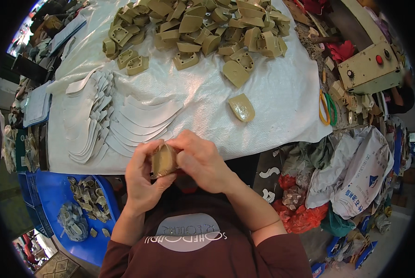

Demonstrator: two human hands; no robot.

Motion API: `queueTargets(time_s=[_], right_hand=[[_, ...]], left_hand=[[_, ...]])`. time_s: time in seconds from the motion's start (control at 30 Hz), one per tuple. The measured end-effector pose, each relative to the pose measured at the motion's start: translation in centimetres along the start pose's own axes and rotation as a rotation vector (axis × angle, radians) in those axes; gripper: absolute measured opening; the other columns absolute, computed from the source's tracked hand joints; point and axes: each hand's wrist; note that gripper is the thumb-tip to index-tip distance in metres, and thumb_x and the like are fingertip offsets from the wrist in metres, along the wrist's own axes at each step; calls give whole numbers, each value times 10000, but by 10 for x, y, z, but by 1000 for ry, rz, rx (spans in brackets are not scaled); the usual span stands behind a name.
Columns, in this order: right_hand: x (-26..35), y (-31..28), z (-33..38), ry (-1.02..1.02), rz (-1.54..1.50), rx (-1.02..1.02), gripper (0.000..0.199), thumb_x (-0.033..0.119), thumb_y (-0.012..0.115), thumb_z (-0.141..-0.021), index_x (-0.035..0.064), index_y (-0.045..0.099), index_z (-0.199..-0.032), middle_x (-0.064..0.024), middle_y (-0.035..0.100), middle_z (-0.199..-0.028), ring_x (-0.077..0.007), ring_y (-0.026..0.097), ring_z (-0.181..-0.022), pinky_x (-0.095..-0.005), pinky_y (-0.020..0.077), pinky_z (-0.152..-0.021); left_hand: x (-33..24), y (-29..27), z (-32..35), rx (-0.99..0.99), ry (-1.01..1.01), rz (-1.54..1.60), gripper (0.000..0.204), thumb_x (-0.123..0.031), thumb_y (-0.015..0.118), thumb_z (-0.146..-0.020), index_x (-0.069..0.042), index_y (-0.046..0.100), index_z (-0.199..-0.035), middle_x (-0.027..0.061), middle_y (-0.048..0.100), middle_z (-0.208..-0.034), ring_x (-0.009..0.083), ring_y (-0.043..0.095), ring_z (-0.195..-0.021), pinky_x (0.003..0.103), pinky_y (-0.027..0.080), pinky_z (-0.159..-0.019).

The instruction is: The person repeatedly picks up beige plastic shoe components and white insole inserts from a table. They insert the white insole into the plastic shell, press the edges to secure it, and place the assembled unit back on the table. The process is repeated continuously for multiple units.

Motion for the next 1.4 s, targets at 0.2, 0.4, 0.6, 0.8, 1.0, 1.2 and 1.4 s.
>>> queueTargets(time_s=[0.2,0.4,0.6,0.8,1.0,1.2,1.4], right_hand=[[-11,-12,-7,265,-280,118,199,207,532,-957,19,596,-964,2,594,-818,-42,518,-704,-199,436,-610],[-2,-11,-3,107,246,99,185,191,546,-948,16,603,-964,-10,617,-854,-67,544,-714,-225,456,-625],[-8,-8,-2,178,-240,14,216,166,541,-938,-10,606,-1047,-69,631,-777,-85,568,-675,-255,467,-589],[-4,7,3,-11,321,-84,235,152,509,-950,-18,587,-1092,-100,650,-840,-126,608,-714,-278,485,-626],[-11,12,8,251,-328,-79,281,146,454,-970,-15,544,-1181,-103,625,-1005,-132,583,-812,-274,475,-717],[-15,33,14,-6,308,-144,333,106,434,-971,-2,468,-1284,-91,566,-1090,-153,537,-960,-285,433,-847],[-11,36,13,-5,272,-77,420,140,588,-890,11,445,-1263,-153,545,-1025,-279,551,-868,-357,456,-781]], left_hand=[[-9,-5,-5,-22,174,-267,562,15,786,-591,-32,578,-1111,76,546,-901,182,532,-776,270,446,-637],[-6,5,-7,-114,243,-367,612,20,810,-518,-41,576,-1080,81,533,-822,194,544,-667,294,456,-528],[-5,10,-11,-190,332,-434,537,-52,825,-510,-19,533,-960,88,514,-734,174,518,-566,267,429,-497],[-1,26,-9,-388,396,-581,463,-94,827,-502,-13,545,-860,76,482,-681,242,483,-544,335,383,-486],[1,21,-13,-397,407,-656,443,-134,816,-537,9,558,-868,75,483,-672,243,494,-542,353,388,-513],[8,20,-11,-442,431,-712,406,-147,788,-577,10,562,-875,73,486,-670,244,496,-539,360,360,-508],[11,10,-8,-396,456,-657,428,-160,792,-607,11,554,-918,78,494,-676,248,494,-556,365,357,-508]])
Point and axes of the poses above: each hand's wrist, its own z-axis away from the middle knuckle, its own y-axis out of the palm, x = y × z
